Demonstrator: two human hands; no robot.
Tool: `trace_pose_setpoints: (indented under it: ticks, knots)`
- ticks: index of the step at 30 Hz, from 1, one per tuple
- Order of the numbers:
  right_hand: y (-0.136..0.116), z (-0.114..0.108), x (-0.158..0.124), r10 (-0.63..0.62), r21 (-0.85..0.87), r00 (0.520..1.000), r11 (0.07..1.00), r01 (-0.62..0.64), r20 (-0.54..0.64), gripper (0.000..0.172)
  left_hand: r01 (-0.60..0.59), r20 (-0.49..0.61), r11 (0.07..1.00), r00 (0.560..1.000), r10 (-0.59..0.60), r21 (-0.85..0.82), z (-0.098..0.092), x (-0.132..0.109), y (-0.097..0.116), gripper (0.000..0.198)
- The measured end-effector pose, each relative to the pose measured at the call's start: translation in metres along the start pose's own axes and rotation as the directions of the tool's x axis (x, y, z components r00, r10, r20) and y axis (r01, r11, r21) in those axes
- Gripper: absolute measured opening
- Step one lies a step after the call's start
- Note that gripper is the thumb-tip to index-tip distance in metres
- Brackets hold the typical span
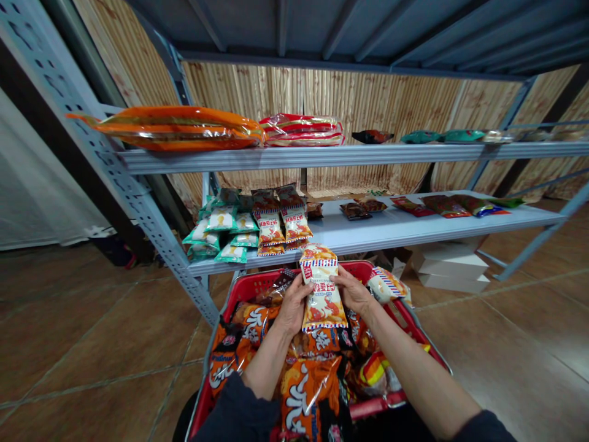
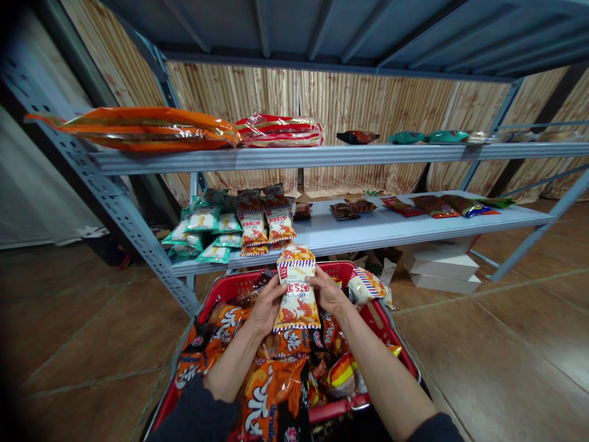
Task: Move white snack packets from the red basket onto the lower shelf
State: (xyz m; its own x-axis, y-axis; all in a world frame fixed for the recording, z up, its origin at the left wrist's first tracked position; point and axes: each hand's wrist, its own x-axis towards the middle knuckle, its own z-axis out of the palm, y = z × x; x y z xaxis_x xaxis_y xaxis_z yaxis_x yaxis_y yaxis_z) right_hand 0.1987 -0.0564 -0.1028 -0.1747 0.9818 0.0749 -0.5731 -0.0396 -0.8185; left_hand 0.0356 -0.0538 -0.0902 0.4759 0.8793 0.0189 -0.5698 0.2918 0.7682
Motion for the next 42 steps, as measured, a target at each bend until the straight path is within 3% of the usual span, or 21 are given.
trace_pose_setpoints:
  ticks: [22, 28, 32, 36, 42]
  knots:
    - [-0.0015, 0.0051, -0.0016, 0.003, -0.007, 1.0, 1.0, -0.003, -0.029, 0.054, -0.023, -0.109, 1.0, 0.994, 0.025, 0.02, 0.0005, 0.0028, -0.0043, 0.058]
    - [-0.0019, 0.0031, -0.0004, -0.018, -0.016, 0.996, 1.0, 0.016, -0.085, 0.053, -0.032, -0.031, 0.999, 0.999, 0.032, 0.027, 0.0029, -0.0008, -0.0029, 0.048]
    - [-0.0037, 0.003, -0.001, -0.043, 0.024, 0.995, 0.999, 0.045, -0.091, 0.054, 0.0, 0.044, 0.999, 0.999, -0.003, 0.055, 0.007, -0.0017, -0.002, 0.057]
    - [-0.0051, 0.0042, -0.002, -0.064, 0.038, 0.995, 0.997, 0.067, -0.073, 0.055, 0.008, 0.014, 0.998, 1.0, -0.009, 0.069, 0.0056, 0.0018, -0.0045, 0.067]
    - [-0.0055, 0.0036, -0.002, -0.081, 0.006, 0.992, 0.997, 0.082, -0.099, 0.055, 0.03, -0.004, 0.995, 1.0, -0.03, 0.1, 0.0036, -0.0002, -0.0036, 0.063]
